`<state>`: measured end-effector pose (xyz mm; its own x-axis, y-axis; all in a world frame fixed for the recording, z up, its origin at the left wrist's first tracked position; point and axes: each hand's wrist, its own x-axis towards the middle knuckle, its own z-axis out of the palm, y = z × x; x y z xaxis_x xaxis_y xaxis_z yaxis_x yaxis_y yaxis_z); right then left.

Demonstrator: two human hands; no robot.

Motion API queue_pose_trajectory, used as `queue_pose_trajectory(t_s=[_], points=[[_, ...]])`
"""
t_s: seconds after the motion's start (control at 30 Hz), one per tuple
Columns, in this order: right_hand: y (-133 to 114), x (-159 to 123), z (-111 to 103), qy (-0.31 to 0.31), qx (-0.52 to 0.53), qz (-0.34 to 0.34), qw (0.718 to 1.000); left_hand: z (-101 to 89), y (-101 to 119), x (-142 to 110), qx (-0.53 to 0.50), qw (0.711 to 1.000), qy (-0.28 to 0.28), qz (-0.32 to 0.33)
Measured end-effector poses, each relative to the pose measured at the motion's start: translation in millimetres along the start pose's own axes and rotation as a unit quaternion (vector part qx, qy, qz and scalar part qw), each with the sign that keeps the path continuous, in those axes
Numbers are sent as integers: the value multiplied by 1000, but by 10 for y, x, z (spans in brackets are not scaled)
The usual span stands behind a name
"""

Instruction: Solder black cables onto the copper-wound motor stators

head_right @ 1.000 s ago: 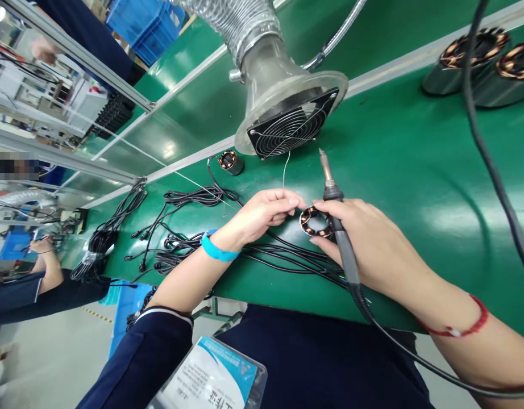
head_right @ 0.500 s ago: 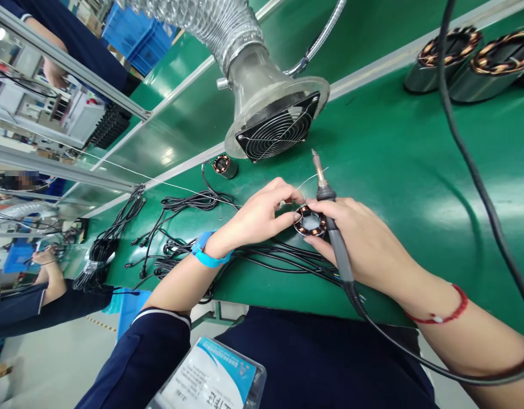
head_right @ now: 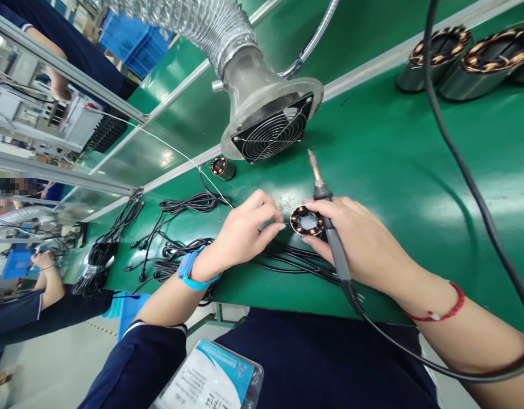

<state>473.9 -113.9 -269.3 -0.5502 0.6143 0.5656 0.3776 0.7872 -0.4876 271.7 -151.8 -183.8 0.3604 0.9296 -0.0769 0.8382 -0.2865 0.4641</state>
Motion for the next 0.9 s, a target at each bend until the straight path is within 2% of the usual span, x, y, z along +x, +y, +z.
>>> queue_pose_trajectory(t_s=[0.1,0.2,0.27,0.33,0.43,0.5,0.57,0.67,0.77,0.83,0.9], points=[[-9,-6,2,-5,-5,10,1000,10,-65,-46,-101,993,-14,-59],[-14,-9,15,-7,-11,11,1000,26,-137,1,-231,966,-56,-101],[-14,-9,24,-10,-8,9,1000,51,-177,57,-335,930,-93,-120],[-11,-6,31,-9,-7,3,1000,93,-206,112,-442,877,-114,-148],[-1,-4,36,-10,-31,-5,999,169,-211,182,-552,803,-112,-198],[7,-4,37,-17,-58,11,998,208,-175,216,-583,777,-97,-217],[13,-3,38,-19,-81,28,996,236,-103,236,-572,781,-70,-240],[16,1,35,-13,-98,26,995,271,32,233,-495,831,-35,-249],[13,3,30,-11,-96,15,995,278,112,193,-436,873,-38,-216],[7,6,29,-9,-95,20,995,243,99,155,-431,877,-53,-207],[-3,14,32,-4,-94,32,995,185,32,119,-455,863,-81,-202]])
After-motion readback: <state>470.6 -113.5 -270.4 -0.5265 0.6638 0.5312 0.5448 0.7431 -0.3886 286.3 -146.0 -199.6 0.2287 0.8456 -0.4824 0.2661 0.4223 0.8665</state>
